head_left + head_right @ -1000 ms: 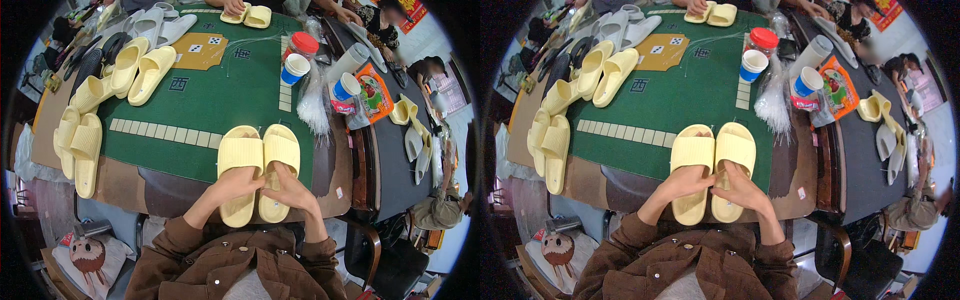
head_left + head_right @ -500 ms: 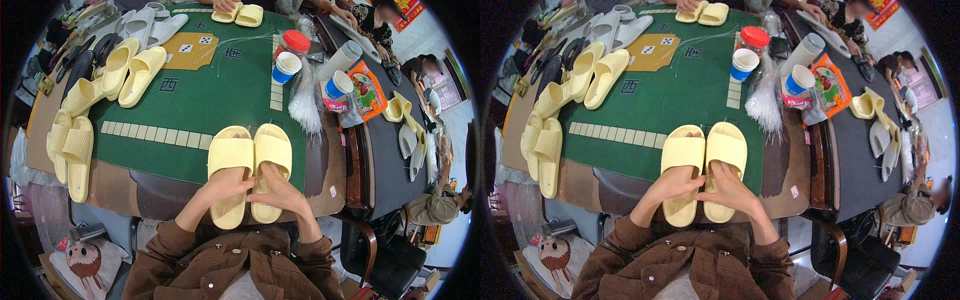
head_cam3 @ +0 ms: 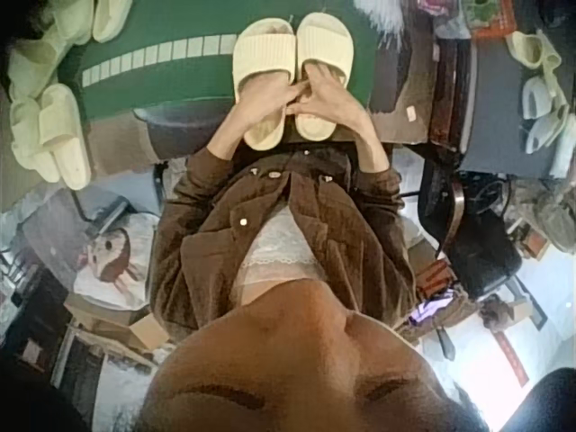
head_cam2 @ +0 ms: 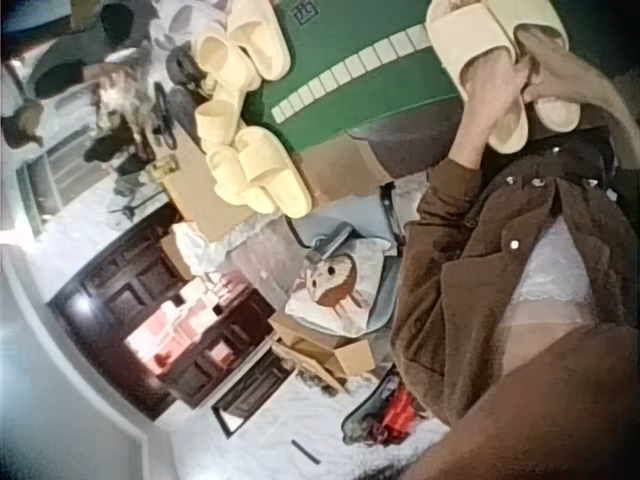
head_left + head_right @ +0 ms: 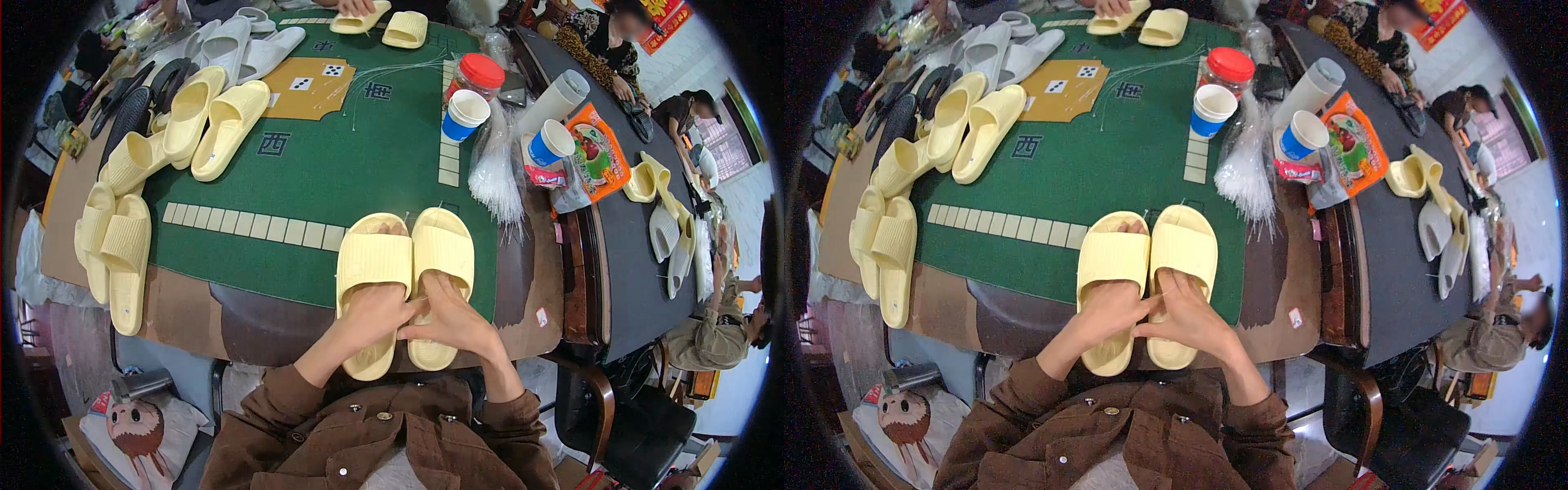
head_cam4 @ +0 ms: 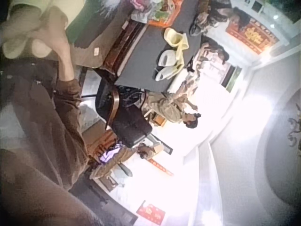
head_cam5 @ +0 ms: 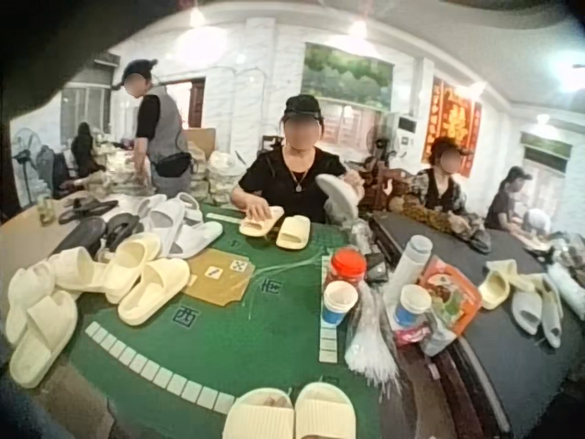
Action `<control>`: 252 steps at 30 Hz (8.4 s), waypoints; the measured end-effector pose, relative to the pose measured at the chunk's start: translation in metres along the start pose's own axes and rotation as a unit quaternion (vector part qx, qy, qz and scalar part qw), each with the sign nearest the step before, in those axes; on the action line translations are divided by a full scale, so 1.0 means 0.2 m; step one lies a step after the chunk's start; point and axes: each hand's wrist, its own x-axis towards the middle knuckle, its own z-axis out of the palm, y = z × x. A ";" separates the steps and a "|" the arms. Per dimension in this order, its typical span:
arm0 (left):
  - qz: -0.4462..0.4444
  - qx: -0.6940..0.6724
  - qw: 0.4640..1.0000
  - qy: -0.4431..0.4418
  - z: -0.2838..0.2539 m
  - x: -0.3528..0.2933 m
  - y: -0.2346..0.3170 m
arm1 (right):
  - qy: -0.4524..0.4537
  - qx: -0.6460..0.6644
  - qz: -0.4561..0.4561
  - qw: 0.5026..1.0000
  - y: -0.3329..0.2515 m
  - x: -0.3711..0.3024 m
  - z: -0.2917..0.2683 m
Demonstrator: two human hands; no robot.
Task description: The person pairs slippers together by hand, threading plastic fasteners through each pair of slippers and securing them before setting them aside.
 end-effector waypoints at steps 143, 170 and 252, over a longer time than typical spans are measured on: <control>0.170 -0.210 0.920 0.283 -0.19 0.47 -0.08 | 0.389 0.627 -0.314 0.597 -0.82 -0.18 -0.45; 0.095 -0.211 0.951 0.203 -0.20 0.59 -0.14 | 0.322 0.771 -0.250 0.489 -0.87 -0.31 -0.51; 0.131 -0.254 0.935 0.209 -0.19 0.56 -0.08 | 0.335 0.301 0.016 0.892 0.16 0.57 -0.19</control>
